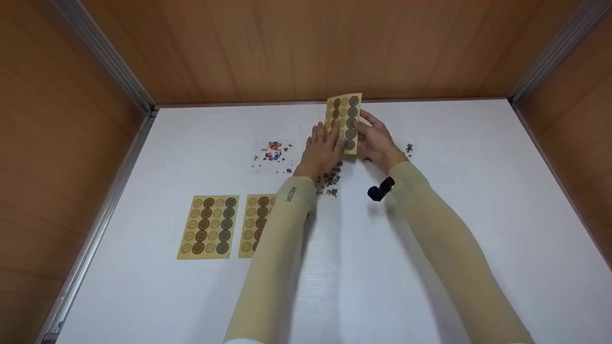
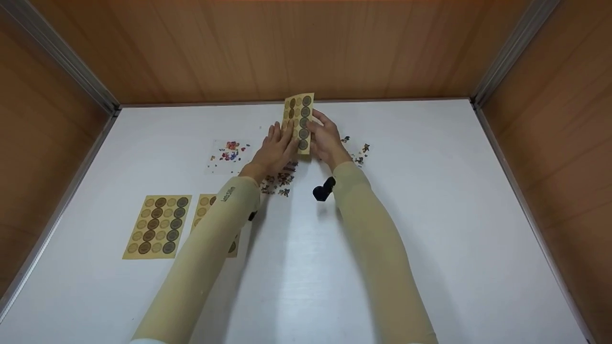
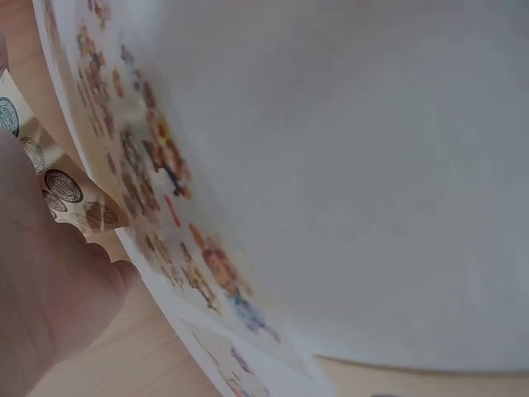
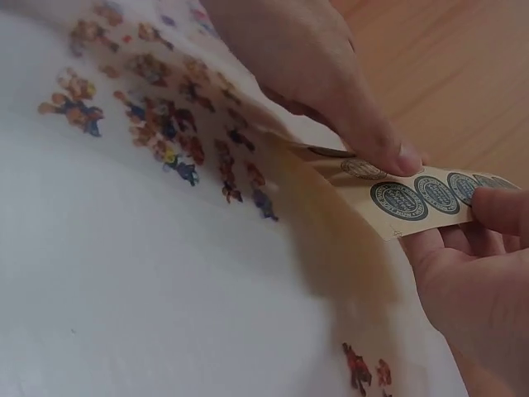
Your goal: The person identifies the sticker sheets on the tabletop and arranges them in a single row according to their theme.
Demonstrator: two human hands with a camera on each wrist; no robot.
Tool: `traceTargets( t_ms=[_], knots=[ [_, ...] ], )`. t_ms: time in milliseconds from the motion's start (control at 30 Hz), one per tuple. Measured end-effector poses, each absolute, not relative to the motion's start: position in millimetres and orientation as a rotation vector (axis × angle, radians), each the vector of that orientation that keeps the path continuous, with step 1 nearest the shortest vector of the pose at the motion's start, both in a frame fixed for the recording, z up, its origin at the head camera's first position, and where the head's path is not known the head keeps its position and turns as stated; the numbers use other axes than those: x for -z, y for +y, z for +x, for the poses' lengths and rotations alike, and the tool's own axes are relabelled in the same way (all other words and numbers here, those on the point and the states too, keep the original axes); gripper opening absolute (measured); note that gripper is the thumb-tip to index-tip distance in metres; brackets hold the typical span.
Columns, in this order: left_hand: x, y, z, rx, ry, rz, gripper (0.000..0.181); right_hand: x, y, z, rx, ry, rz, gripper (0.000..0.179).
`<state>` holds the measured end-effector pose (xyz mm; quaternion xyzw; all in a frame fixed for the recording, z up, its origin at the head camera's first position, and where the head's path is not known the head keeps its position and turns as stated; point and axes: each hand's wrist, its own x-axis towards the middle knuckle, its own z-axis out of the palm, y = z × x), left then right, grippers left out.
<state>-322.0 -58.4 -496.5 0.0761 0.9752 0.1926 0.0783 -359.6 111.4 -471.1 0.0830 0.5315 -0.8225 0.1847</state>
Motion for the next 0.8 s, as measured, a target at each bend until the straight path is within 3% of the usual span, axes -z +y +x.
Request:
traceTargets(
  t_ms=[333, 800],
  knots=[
    [472, -59, -316, -1.053, 2.856, 0.295, 0.072, 438, 124, -343, 2.341, 1.485, 0.012, 0.04],
    [445, -78, -273, -1.808, 2.296, 0.188, 0.082, 420, 153, -293, 2.336, 1.334, -0.18, 0.045]
  ],
)
